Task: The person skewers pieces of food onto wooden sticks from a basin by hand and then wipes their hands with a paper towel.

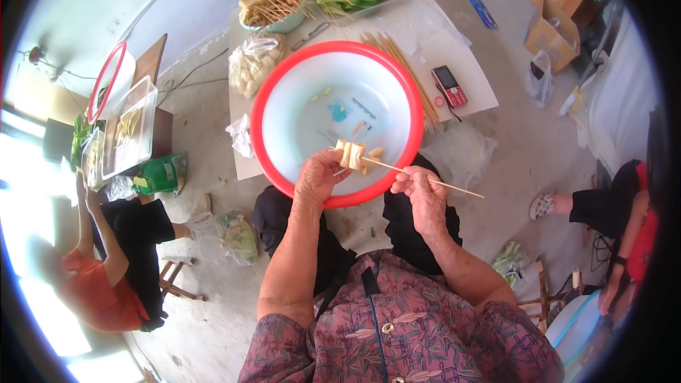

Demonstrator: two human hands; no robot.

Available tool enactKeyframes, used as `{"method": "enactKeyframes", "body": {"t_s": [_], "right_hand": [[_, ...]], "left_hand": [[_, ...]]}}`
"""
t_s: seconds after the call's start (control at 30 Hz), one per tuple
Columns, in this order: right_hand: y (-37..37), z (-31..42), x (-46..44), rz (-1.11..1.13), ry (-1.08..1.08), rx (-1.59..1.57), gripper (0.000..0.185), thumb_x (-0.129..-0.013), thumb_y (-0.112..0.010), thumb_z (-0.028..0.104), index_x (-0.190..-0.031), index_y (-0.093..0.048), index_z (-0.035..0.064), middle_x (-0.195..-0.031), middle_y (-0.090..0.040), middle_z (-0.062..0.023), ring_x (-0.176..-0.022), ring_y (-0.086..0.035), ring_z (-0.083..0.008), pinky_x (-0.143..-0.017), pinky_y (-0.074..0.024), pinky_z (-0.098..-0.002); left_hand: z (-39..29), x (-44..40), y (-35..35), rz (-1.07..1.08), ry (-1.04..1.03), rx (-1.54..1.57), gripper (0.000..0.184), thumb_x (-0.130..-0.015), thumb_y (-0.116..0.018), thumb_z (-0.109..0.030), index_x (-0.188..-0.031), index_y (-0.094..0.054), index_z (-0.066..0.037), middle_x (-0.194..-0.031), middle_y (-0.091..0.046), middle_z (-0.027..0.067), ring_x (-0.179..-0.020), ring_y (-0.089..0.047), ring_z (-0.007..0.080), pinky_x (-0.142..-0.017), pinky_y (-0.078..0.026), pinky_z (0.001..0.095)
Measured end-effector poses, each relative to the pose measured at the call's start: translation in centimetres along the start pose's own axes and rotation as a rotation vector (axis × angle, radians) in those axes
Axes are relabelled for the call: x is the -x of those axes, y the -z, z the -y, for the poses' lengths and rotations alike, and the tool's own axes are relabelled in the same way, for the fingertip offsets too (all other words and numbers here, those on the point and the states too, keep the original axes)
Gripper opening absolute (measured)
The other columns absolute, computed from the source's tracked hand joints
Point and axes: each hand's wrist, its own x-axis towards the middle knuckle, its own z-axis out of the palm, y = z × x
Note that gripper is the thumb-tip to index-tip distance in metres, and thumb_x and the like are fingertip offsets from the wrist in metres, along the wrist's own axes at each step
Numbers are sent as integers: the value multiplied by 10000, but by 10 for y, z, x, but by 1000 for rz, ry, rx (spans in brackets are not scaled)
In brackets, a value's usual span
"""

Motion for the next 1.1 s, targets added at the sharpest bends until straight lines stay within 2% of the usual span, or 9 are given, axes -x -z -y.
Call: {"method": "enactKeyframes", "body": {"t_s": [0.37,0.47,0.57,0.63,0.87,0.93,0.97,1.03,1.1], "right_hand": [[3,1,1,-93,62,5,272,-922,-536,235,-1006,-591,-19,-859,-636,-110,-713,-615,-184,-699,-514,-313],[1,5,0,-147,88,-35,269,-925,-531,239,-1004,-583,-12,-857,-635,-110,-719,-611,-183,-709,-521,-334],[3,5,1,-132,90,-42,276,-925,-530,245,-1007,-580,-14,-860,-635,-112,-717,-611,-184,-705,-522,-337],[2,5,0,-132,87,-37,287,-925,-529,254,-1006,-576,-18,-861,-634,-114,-715,-611,-186,-701,-523,-339],[3,8,1,-124,85,-42,279,-932,-516,242,-1008,-571,-20,-854,-633,-117,-712,-611,-188,-695,-523,-342],[3,8,1,-137,79,-44,264,-942,-498,225,-1013,-568,-20,-854,-632,-116,-710,-611,-186,-684,-518,-330],[3,8,2,-135,82,-45,264,-942,-498,225,-1013,-568,-20,-854,-632,-116,-710,-611,-186,-684,-518,-330],[3,7,3,-138,116,0,258,-944,-494,221,-997,-578,-16,-846,-635,-106,-696,-612,-174,-678,-505,-307],[5,6,7,-107,123,71,260,-943,-493,227,-1001,-576,-12,-855,-631,-112,-706,-612,-183,-695,-507,-331]], "left_hand": [[7,4,-27,41,-43,-138,272,-877,-555,-249,-1035,-579,-28,-932,-616,58,-865,-575,176,-841,-435,335],[8,-6,-27,-120,-85,-420,231,-886,-527,-246,-1003,-593,-59,-979,-617,54,-918,-566,157,-824,-441,295],[40,-59,10,-59,-366,-1206,298,-797,-587,-217,-1053,-605,-65,-978,-640,133,-920,-605,270,-817,-473,376],[60,-82,19,26,-499,-2041,255,-744,-590,-202,-956,-644,-71,-948,-645,150,-923,-607,310,-799,-485,398],[30,-46,-29,-192,-207,-1779,189,-712,-608,-189,-858,-672,-88,-842,-662,125,-870,-628,286,-769,-494,384],[25,-47,-18,-276,-213,-1167,197,-711,-633,-189,-865,-672,-72,-790,-661,95,-779,-630,232,-724,-492,332],[21,-43,-16,-276,-216,-1168,197,-711,-633,-189,-865,-672,-72,-790,-661,95,-779,-630,232,-724,-492,332],[9,-31,-13,-255,-132,-408,222,-732,-642,-194,-895,-656,-44,-772,-630,42,-702,-589,166,-704,-469,287],[2,-19,-9,-244,-131,-308,202,-763,-637,-183,-910,-630,-46,-787,-608,30,-697,-569,152,-706,-471,293]]}}
